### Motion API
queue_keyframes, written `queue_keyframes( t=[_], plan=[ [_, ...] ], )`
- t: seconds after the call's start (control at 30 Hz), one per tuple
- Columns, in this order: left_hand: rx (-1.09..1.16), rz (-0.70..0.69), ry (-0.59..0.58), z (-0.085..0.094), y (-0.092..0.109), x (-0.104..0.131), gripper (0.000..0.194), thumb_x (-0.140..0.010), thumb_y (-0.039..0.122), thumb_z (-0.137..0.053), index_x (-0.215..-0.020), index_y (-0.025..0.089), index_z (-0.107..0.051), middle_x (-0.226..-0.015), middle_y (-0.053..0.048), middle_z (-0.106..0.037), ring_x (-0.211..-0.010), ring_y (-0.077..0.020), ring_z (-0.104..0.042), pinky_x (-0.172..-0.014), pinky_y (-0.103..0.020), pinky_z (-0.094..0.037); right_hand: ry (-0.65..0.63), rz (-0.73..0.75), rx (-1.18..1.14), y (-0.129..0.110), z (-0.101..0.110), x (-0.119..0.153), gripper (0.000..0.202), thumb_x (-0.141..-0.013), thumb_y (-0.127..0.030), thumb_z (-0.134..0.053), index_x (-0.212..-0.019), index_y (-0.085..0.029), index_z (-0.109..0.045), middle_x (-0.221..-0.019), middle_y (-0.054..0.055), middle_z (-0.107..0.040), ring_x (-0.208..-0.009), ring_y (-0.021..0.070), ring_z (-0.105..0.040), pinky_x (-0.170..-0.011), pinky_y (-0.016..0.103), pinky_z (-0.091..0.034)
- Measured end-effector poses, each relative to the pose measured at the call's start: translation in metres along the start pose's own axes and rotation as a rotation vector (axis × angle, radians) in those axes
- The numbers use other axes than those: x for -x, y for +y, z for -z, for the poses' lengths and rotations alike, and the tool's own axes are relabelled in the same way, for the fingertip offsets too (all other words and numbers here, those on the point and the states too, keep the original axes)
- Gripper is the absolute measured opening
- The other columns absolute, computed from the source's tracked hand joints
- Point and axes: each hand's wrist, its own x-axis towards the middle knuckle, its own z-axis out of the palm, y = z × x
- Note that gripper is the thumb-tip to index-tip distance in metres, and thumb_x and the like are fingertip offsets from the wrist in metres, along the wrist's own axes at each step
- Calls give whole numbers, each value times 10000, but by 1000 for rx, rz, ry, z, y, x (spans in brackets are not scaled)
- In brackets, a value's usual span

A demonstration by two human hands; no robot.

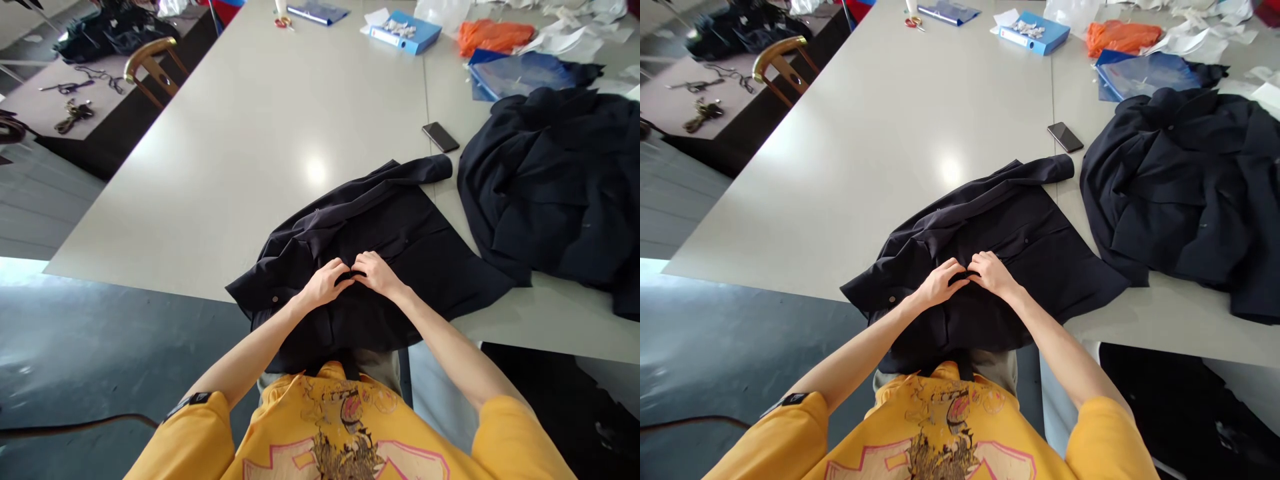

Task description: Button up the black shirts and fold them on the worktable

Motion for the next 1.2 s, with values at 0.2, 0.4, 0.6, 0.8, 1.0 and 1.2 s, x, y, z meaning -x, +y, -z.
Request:
queue_keyframes(
  t=[0.2, 0.4, 0.6, 0.8, 1.0, 1.2],
  plan=[
    [56, -24, -21, -5, -10, -1, 225, -1021, 400, -486, -997, 192, -568, -912, -36, -553, -793, -161, -593, -732, -306, -550, -31, -26, -70, -1, -11, 2, 150, -987, -275, -584, -969, -167, -687, -892, 71, -634, -853, 223, -552, -777, 354, -431],
    [-19, -47, -43, -9, -8, 0, 233, -1047, 379, -419, -1015, 190, -552, -911, -43, -558, -822, -171, -590, -750, -318, -538, -34, -111, -195, -1, -15, 9, 108, -959, -240, -633, -1016, -169, -691, -920, 64, -647, -872, 218, -577, -799, 354, -446],
    [-318, -94, -113, -12, -9, 0, 364, -1055, 454, -352, -924, 175, -546, -861, -57, -573, -788, -200, -569, -728, -357, -444, -21, -145, -244, -3, -19, 9, 45, -918, -180, -674, -955, -189, -698, -887, 43, -644, -863, 212, -566, -818, 350, -426],
    [-304, -165, -142, -13, -16, -1, 395, -1060, 451, -359, -863, 178, -564, -812, -38, -589, -742, -169, -561, -720, -331, -381, -40, -150, -266, -5, -20, 12, 35, -910, -188, -688, -876, -193, -681, -848, 28, -632, -831, 199, -542, -801, 338, -400],
    [-218, -145, -145, -16, -16, 0, 397, -1059, 437, -378, -822, 179, -567, -786, -33, -606, -737, -164, -571, -727, -322, -371, -34, -187, -413, -6, -20, 13, 80, -911, -261, -704, -859, -203, -687, -830, 8, -653, -794, 182, -551, -806, 330, -408],
    [-130, -64, -140, -18, -9, -1, 389, -1059, 418, -381, -798, 185, -551, -774, -22, -612, -747, -160, -593, -780, -323, -399, -44, -252, -570, -9, -12, 13, 130, -912, -333, -691, -881, -207, -699, -859, 4, -683, -825, 183, -577, -841, 329, -441]
  ],
)
